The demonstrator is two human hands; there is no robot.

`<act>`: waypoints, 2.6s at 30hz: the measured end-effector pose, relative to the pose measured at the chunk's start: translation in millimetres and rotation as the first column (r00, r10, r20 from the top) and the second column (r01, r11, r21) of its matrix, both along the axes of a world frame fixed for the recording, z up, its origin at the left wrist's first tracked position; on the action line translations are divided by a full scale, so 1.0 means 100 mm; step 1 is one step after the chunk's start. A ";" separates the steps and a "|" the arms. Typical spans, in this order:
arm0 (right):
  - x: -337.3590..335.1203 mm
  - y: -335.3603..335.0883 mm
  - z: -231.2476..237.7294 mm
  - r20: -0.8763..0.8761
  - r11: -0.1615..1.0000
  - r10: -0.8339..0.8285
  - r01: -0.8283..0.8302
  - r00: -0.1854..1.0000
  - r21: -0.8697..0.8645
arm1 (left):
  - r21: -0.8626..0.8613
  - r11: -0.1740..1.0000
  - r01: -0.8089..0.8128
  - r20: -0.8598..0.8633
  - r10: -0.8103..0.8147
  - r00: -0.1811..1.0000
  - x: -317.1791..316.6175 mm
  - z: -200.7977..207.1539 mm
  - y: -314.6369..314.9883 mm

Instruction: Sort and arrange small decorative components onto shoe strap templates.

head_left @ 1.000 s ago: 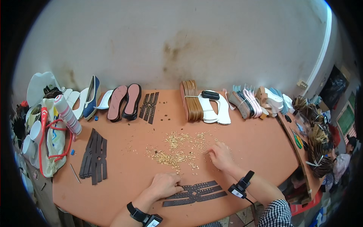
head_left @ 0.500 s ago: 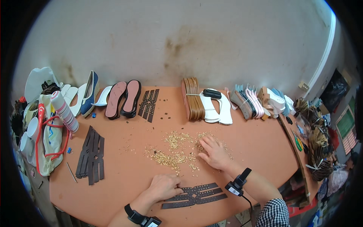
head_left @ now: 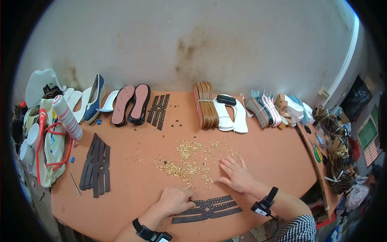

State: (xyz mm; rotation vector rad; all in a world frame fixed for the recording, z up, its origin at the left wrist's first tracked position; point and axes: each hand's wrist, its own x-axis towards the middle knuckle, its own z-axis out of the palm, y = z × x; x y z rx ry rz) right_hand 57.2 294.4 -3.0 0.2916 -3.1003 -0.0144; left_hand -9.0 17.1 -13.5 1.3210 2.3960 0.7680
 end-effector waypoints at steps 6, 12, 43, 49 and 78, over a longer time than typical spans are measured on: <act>-0.42 0.04 0.08 -0.040 0.935 -0.251 0.231 0.967 -0.269 | -0.011 1.000 -0.002 -0.002 0.002 1.000 0.00 0.00 0.00; -0.72 -0.04 0.07 -0.017 0.898 -0.313 0.290 0.949 -0.330 | -0.008 1.000 0.003 0.006 -0.003 1.000 0.00 0.03 0.00; -0.80 0.02 -0.12 -0.060 0.918 -0.239 0.206 0.969 -0.340 | -0.028 1.000 0.002 0.020 -0.001 1.000 -0.01 0.01 0.02; -0.83 -0.03 -0.04 -0.039 0.965 -0.163 0.151 0.986 -0.215 | -0.009 1.000 0.002 0.012 -0.002 1.000 0.00 0.00 0.01; -0.95 -0.17 -0.08 0.045 0.963 -0.083 0.068 0.996 0.260 | -0.030 1.000 -0.007 0.059 0.009 0.998 0.02 0.06 0.02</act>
